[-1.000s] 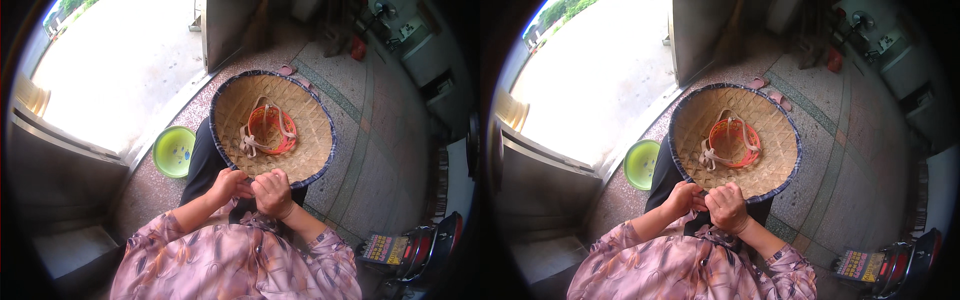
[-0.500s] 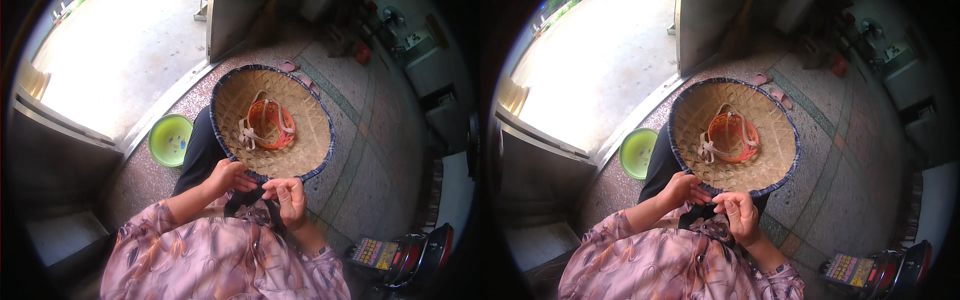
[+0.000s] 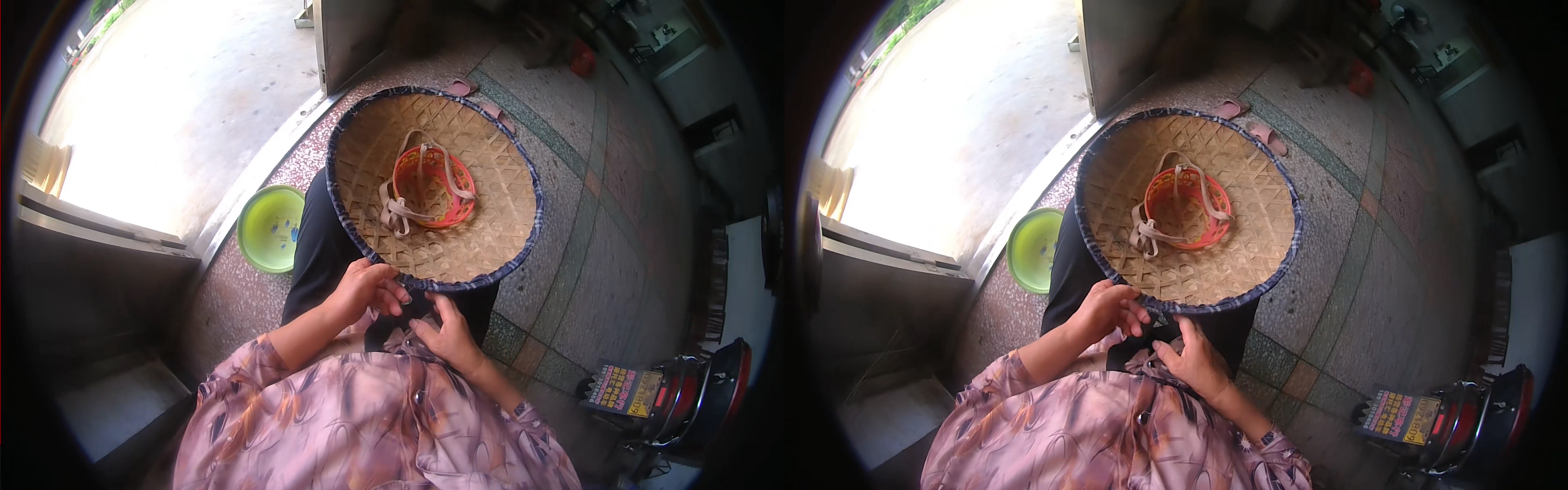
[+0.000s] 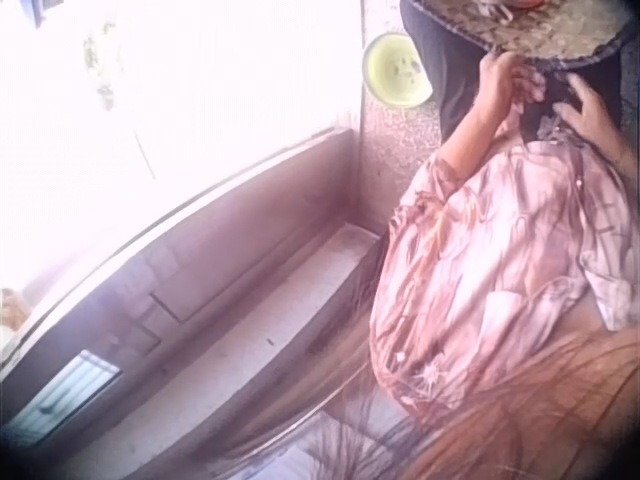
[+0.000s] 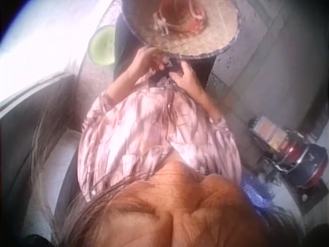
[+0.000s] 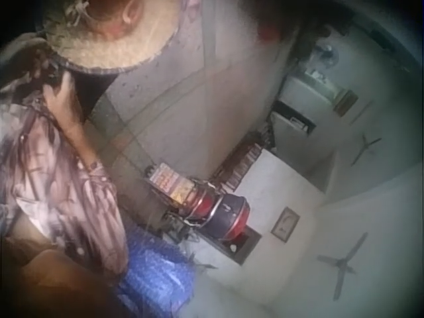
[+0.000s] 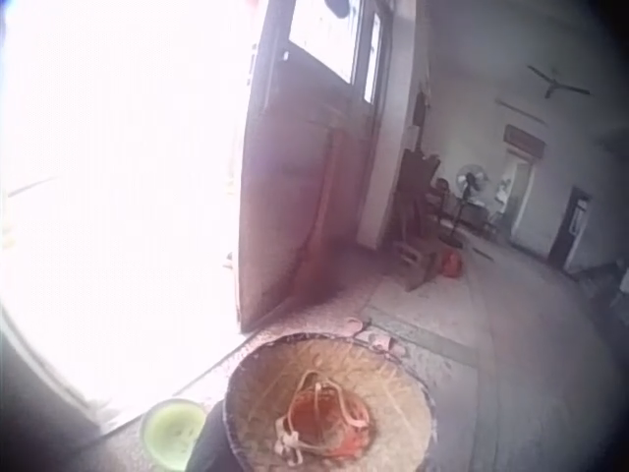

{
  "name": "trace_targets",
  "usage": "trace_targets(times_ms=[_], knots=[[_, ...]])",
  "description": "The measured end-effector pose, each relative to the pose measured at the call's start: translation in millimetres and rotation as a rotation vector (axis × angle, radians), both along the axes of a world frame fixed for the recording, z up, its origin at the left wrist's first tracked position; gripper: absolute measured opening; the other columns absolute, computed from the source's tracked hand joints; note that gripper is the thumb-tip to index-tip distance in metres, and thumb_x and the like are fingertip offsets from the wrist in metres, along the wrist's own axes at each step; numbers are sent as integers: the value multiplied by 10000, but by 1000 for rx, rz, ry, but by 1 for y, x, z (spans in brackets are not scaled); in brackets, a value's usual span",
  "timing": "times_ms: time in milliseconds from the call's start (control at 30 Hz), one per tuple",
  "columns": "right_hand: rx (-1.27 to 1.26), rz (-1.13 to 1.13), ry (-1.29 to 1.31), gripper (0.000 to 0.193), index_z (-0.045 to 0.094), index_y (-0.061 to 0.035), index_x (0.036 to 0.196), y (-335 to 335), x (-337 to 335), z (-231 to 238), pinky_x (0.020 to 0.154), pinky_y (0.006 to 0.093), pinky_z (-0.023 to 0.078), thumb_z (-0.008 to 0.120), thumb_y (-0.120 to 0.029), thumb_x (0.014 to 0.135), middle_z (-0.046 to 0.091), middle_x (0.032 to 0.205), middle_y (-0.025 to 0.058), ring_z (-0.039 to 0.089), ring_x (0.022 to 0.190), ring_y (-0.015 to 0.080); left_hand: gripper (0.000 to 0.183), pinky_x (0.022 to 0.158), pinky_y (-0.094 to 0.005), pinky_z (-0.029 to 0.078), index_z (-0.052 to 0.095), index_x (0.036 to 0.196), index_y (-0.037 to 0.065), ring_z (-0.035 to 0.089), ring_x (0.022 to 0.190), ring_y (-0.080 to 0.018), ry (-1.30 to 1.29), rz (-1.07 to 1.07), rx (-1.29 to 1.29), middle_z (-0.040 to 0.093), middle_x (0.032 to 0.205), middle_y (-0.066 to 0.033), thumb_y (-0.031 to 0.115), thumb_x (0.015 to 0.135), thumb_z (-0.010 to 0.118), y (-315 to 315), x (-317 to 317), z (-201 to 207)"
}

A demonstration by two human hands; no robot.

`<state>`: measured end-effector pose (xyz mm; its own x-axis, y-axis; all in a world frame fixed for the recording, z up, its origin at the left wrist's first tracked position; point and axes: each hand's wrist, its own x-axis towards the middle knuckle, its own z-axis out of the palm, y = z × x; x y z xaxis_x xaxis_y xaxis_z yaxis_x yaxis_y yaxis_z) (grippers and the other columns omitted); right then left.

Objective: The recorder is repairing the strap of a bamboo woven hat and sewing a piece of fabric.

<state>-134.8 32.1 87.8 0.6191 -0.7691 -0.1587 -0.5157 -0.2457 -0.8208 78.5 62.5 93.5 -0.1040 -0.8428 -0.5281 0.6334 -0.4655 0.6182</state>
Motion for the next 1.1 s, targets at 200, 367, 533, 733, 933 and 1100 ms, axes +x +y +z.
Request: trace_targets(times_ms=[200, 367, 533, 733, 933, 1100], knots=[[1006, 87, -742, 433, 515, 63, 1203, -9, 25, -10, 979, 348, 380, 601, -200, 871, 586, 1155, 135, 516, 1136, 209, 305, 379, -271, 435, 584, 700, -37, 553, 402, -205, -126, -81, -19, 614, 592, -155, 206, 871, 519, 1, -3, -2], [1139, -130, -674, 311, 567, 48, 1137, -6, 23, -10, 965, 326, 397, 551, -158, 904, 610, 1103, 122, 562, 1056, 192, 389, 374, -255, 412, 586, 603, -10, 507, 370, -170, -263, -144, 9, 564, 501, -121, 252, 885, 529, 0, 0, -10], [1287, -181, -690, 252, 597, 47, 1070, -11, 26, -9, 934, 308, 425, 566, -133, 896, 630, 1041, 130, 589, 1003, 198, 403, 382, -243, 401, 586, 595, 8, 499, 371, -159, -312, -206, 53, 555, 498, -100, 274, 892, 531, 0, 1, -16], [1236, -210, -553, 207, 595, 52, 996, -14, 11, -18, 841, 338, 489, 578, -120, 883, 637, 950, 136, 622, 918, 233, 346, 378, -248, 407, 585, 647, 18, 506, 379, -152, -264, -166, 80, 577, 528, -97, 262, 889, 550, 1, 0, -23], [1364, -415, -512, 198, 594, 40, 978, -18, 15, -5, 819, 378, 497, 571, -121, 865, 628, 952, 145, 618, 897, 261, 390, 394, -247, 382, 589, 600, 21, 498, 391, -152, -266, -156, 89, 571, 535, -90, 270, 891, 519, 1, -3, -30], [1274, -541, -566, 243, 614, 18, 908, -10, 14, -26, 716, 357, 514, 634, -216, 847, 636, 843, 103, 624, 758, 231, 343, 387, -241, 416, 594, 663, 19, 520, 399, -143, -259, -171, 61, 593, 546, -93, 287, 875, 567, 4, -7, -38]])
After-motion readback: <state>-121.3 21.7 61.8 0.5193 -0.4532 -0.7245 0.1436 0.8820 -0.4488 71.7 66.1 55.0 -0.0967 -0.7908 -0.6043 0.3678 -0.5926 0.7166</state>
